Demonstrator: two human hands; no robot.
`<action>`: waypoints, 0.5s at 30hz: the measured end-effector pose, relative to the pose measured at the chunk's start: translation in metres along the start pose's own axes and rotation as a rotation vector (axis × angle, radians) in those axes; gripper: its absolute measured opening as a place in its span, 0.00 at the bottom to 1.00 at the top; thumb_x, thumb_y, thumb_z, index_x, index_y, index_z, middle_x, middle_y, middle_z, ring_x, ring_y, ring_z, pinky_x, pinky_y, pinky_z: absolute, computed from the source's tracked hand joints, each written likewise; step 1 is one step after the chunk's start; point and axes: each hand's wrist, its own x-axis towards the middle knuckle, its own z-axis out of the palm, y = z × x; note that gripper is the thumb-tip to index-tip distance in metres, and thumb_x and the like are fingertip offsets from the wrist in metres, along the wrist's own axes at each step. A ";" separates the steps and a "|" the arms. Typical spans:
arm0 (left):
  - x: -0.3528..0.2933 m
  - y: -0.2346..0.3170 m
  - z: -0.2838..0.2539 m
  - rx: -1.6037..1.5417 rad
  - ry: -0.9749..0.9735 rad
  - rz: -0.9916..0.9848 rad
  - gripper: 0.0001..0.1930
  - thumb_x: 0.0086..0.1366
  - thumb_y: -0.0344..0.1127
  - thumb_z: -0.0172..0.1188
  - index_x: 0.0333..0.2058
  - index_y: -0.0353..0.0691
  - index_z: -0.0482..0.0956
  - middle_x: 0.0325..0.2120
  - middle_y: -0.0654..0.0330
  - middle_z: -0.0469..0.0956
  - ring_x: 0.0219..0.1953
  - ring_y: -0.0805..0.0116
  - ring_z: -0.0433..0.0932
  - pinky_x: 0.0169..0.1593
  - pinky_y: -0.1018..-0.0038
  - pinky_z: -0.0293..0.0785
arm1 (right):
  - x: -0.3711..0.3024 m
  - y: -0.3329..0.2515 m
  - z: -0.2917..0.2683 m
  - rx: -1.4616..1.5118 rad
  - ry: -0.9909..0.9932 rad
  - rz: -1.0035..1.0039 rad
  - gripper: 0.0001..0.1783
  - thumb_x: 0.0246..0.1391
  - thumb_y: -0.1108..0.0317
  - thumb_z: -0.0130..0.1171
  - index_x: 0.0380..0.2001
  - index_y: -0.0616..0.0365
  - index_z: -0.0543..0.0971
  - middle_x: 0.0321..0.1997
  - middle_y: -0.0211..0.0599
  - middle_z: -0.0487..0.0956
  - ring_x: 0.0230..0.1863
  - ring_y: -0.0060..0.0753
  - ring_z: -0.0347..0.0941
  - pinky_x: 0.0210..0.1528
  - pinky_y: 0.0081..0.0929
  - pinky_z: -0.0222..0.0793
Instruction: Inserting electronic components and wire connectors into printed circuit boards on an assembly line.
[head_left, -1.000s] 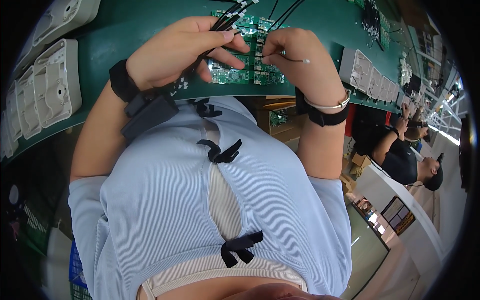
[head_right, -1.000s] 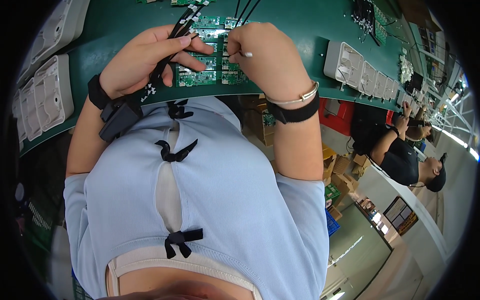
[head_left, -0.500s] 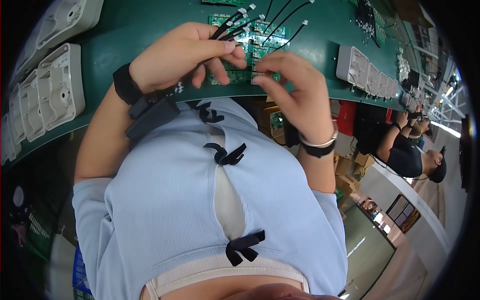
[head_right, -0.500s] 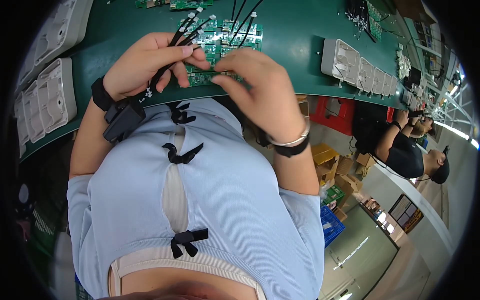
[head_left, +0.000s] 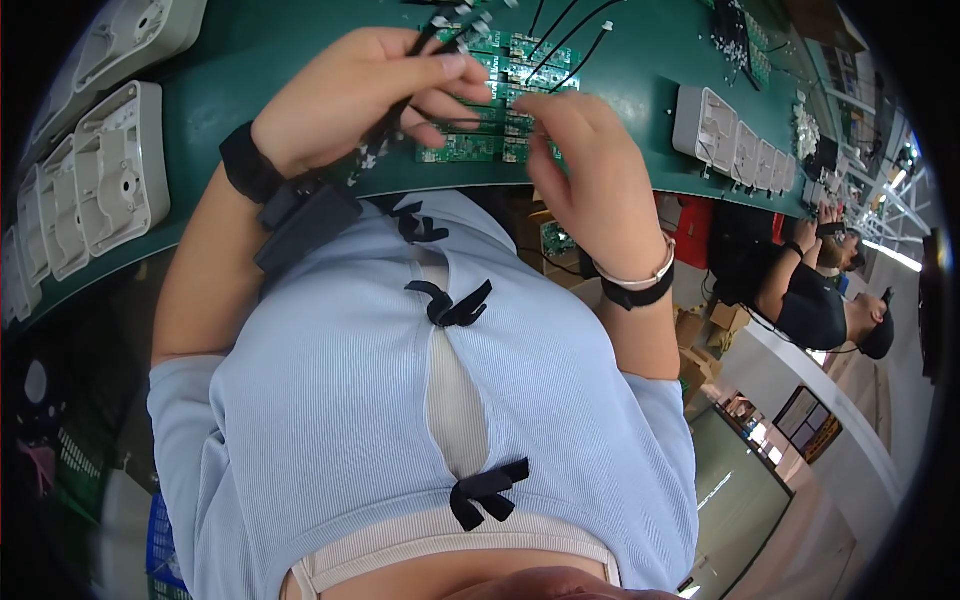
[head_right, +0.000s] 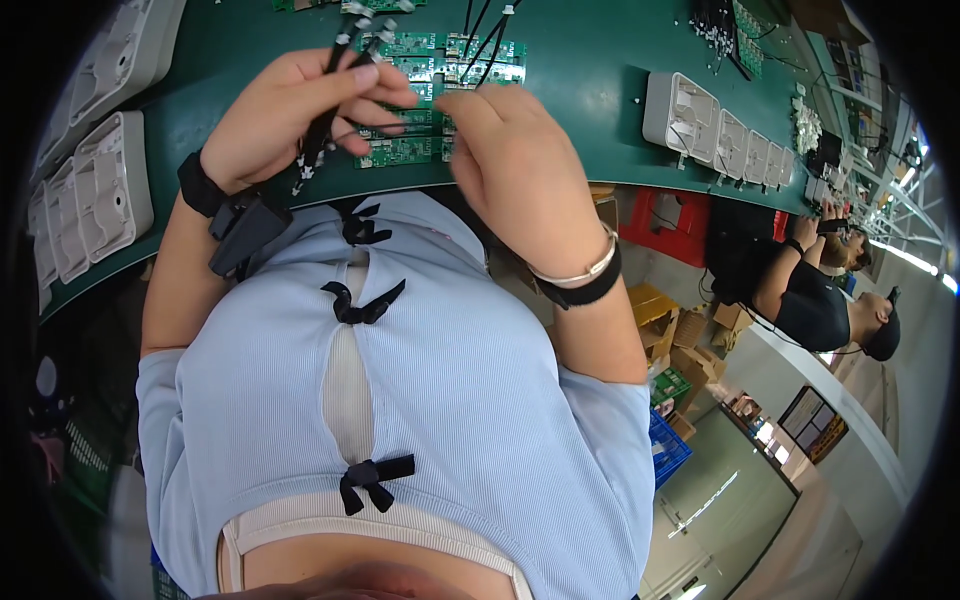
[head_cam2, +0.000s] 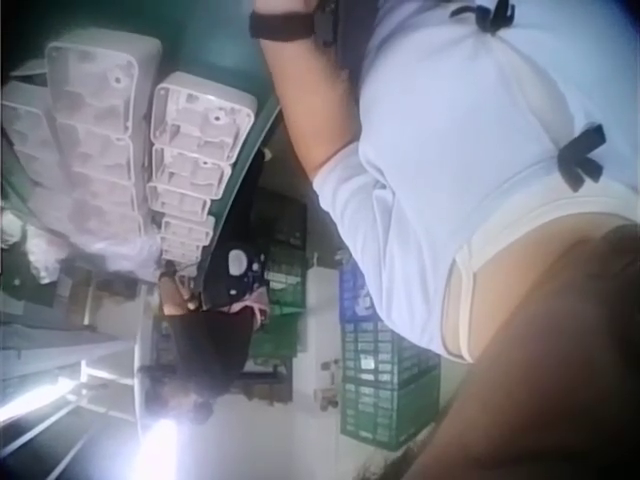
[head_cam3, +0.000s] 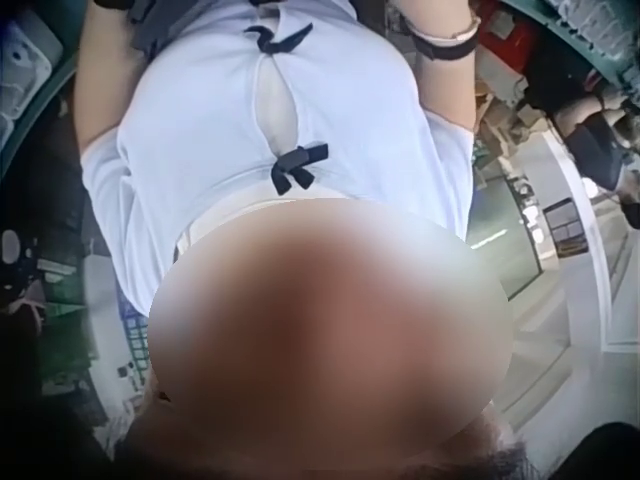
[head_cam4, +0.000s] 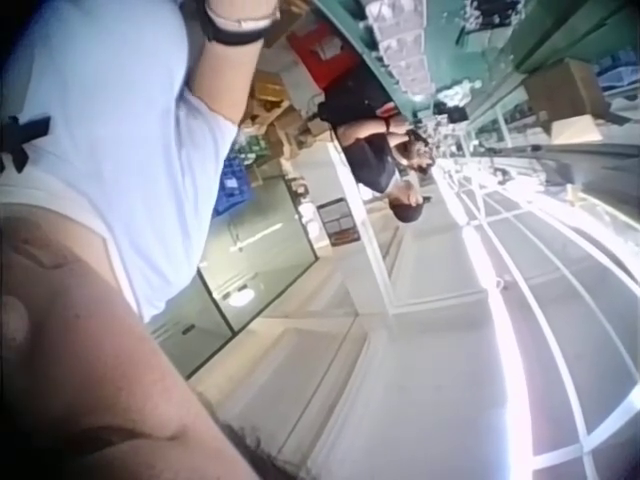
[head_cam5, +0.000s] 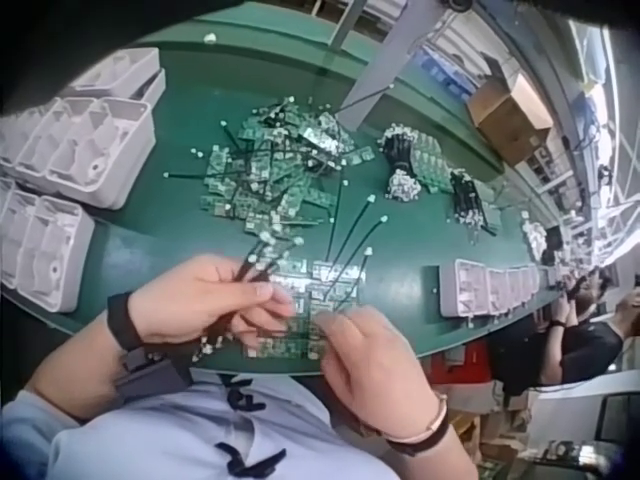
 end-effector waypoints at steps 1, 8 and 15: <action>0.001 0.000 -0.001 -0.084 0.062 0.031 0.18 0.74 0.41 0.52 0.49 0.30 0.77 0.42 0.53 0.82 0.27 0.84 0.76 0.21 0.88 0.65 | -0.004 0.002 -0.004 -0.001 0.001 0.002 0.10 0.51 0.81 0.60 0.39 0.61 0.80 0.35 0.39 0.81 0.33 0.38 0.78 0.36 0.28 0.73; -0.004 0.012 -0.006 -0.138 0.009 0.020 0.20 0.76 0.41 0.46 0.56 0.30 0.73 0.48 0.51 0.81 0.41 0.72 0.84 0.39 0.83 0.80 | -0.050 0.033 -0.023 -0.005 -0.047 0.219 0.09 0.51 0.82 0.61 0.36 0.62 0.80 0.37 0.40 0.81 0.36 0.34 0.79 0.37 0.25 0.73; 0.002 0.001 -0.016 -0.105 -0.074 0.008 0.20 0.76 0.41 0.47 0.55 0.29 0.73 0.43 0.53 0.82 0.25 0.85 0.72 0.25 0.89 0.66 | -0.044 0.015 0.015 0.304 0.189 0.282 0.08 0.45 0.85 0.66 0.29 0.63 0.80 0.37 0.37 0.84 0.37 0.30 0.81 0.40 0.23 0.74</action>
